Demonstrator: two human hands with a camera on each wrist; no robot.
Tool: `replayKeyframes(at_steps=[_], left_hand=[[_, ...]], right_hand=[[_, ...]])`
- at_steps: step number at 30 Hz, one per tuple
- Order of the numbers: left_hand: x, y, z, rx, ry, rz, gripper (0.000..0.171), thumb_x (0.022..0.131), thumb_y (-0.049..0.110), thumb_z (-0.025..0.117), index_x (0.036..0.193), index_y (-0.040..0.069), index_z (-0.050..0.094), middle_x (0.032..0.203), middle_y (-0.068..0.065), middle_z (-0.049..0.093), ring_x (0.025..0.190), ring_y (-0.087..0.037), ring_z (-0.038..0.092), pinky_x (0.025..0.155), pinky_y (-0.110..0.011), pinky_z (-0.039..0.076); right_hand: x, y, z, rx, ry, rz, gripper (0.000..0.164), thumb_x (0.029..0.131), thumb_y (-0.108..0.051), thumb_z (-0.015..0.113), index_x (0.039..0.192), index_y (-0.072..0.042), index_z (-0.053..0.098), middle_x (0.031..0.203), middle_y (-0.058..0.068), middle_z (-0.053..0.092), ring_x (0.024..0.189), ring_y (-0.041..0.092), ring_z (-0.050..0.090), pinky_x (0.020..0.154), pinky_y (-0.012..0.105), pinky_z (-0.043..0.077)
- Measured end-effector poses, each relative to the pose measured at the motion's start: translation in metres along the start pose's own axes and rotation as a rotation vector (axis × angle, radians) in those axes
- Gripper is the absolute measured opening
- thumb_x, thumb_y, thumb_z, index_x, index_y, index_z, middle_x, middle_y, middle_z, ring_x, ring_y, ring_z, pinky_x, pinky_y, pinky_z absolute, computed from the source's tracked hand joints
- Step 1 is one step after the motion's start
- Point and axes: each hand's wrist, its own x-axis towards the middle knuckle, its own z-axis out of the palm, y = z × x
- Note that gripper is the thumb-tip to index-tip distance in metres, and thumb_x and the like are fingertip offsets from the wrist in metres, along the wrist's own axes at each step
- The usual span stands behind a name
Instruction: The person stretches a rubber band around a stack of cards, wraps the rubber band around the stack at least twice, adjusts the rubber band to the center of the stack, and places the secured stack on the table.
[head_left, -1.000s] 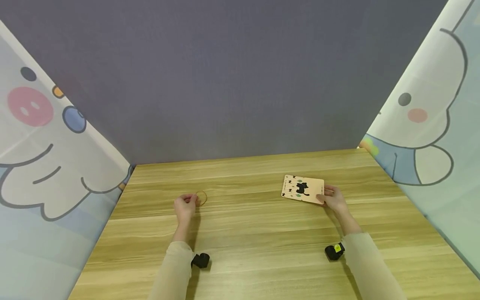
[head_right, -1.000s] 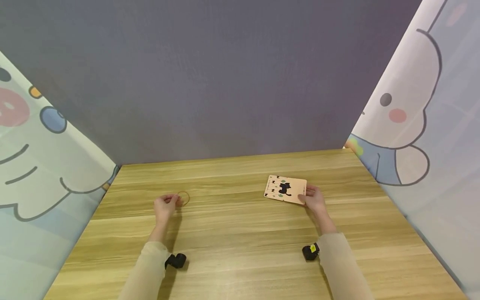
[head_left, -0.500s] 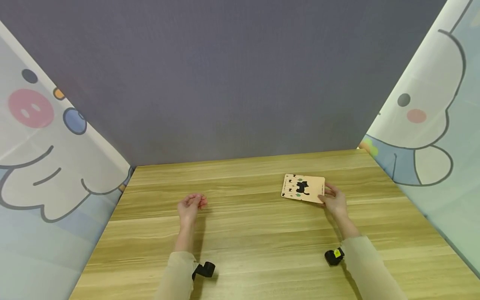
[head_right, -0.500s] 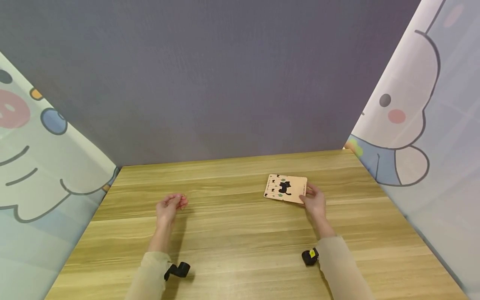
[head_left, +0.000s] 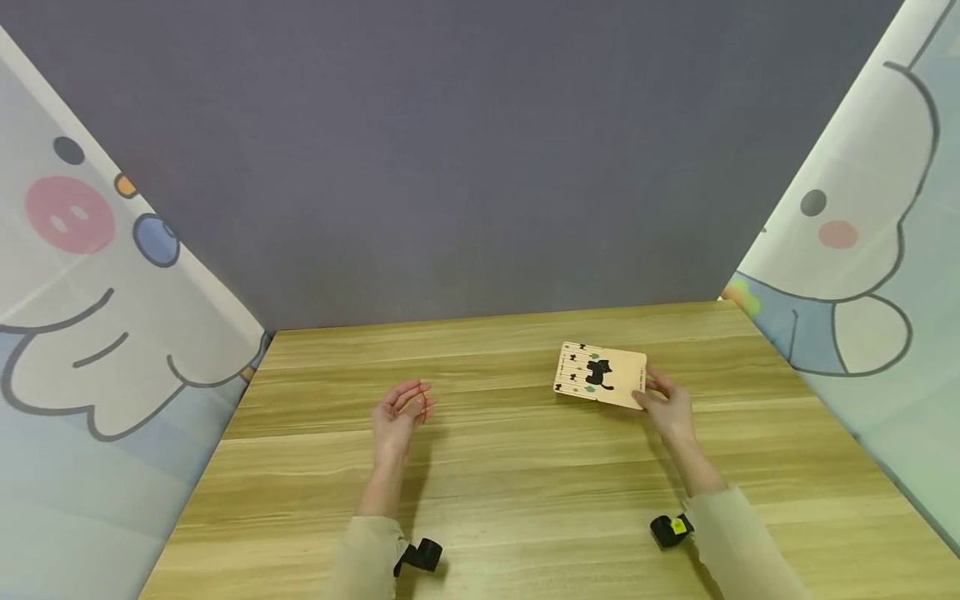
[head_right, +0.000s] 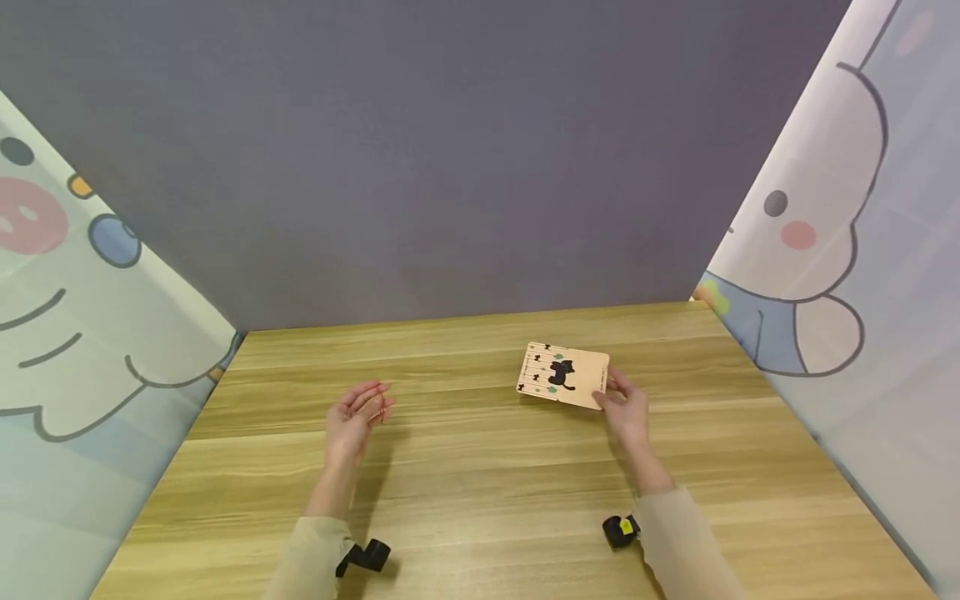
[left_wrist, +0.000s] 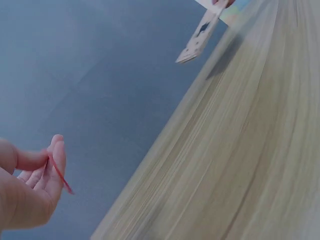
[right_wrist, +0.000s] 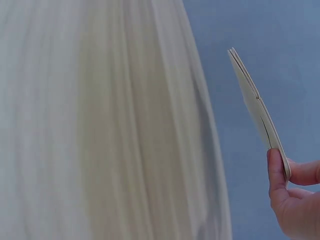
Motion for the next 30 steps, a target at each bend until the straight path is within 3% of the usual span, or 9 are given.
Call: replayKeyframes(at_steps=[5,10,15,20,25,30], left_hand=[[-0.004,-0.001,0.006,-0.004,-0.024,0.036,0.048,0.075,0.003,0.069,0.115,-0.008,0.045,0.109,-0.023,0.057,0.082,-0.035,0.062,0.057,-0.038,0.054],[-0.006,-0.004,0.009,-0.018,-0.034,0.065,0.033,0.075,0.005,0.07,0.101,-0.002,0.051,0.111,-0.025,0.056,0.083,-0.037,0.061,0.056,-0.039,0.053],[-0.006,-0.007,0.012,-0.003,-0.054,0.107,0.027,0.078,0.009,0.068,0.1,-0.003,0.058,0.111,-0.024,0.056,0.083,-0.036,0.061,0.059,-0.037,0.054],[-0.006,-0.009,0.017,-0.008,-0.046,0.181,0.027,0.079,0.007,0.067,0.102,-0.005,0.061,0.109,-0.027,0.056,0.081,-0.034,0.062,0.061,-0.036,0.053],[-0.004,-0.013,0.02,0.051,-0.043,0.286,0.027,0.077,0.003,0.067,0.102,-0.004,0.063,0.104,-0.023,0.06,0.079,-0.032,0.062,0.065,-0.034,0.053],[-0.002,-0.018,0.024,0.073,-0.051,0.35,0.032,0.072,-0.003,0.07,0.103,-0.004,0.064,0.1,-0.021,0.062,0.08,-0.032,0.062,0.068,-0.037,0.052]], right_hand=[[-0.009,-0.007,0.005,0.038,-0.028,-0.029,0.055,0.085,0.008,0.049,0.135,0.004,0.026,0.121,0.025,0.034,0.074,-0.006,0.054,0.071,0.012,0.047],[-0.016,-0.017,0.015,0.085,-0.012,-0.036,0.055,0.084,0.009,0.052,0.134,0.003,0.031,0.118,0.023,0.038,0.071,-0.002,0.056,0.066,0.014,0.049],[-0.019,-0.024,0.026,0.126,-0.02,-0.042,0.056,0.082,0.011,0.052,0.134,0.0,0.033,0.115,0.017,0.04,0.071,-0.001,0.058,0.064,0.016,0.05],[-0.024,-0.031,0.036,0.179,-0.05,-0.062,0.057,0.082,0.013,0.051,0.134,0.0,0.032,0.114,0.015,0.039,0.073,0.001,0.058,0.064,0.016,0.05],[-0.027,-0.037,0.046,0.244,-0.071,-0.071,0.057,0.081,0.015,0.051,0.134,0.001,0.032,0.113,0.017,0.039,0.073,0.004,0.059,0.064,0.021,0.052],[-0.028,-0.038,0.053,0.302,-0.075,-0.092,0.058,0.08,0.017,0.051,0.133,0.002,0.033,0.111,0.02,0.04,0.073,0.007,0.059,0.064,0.025,0.053]])
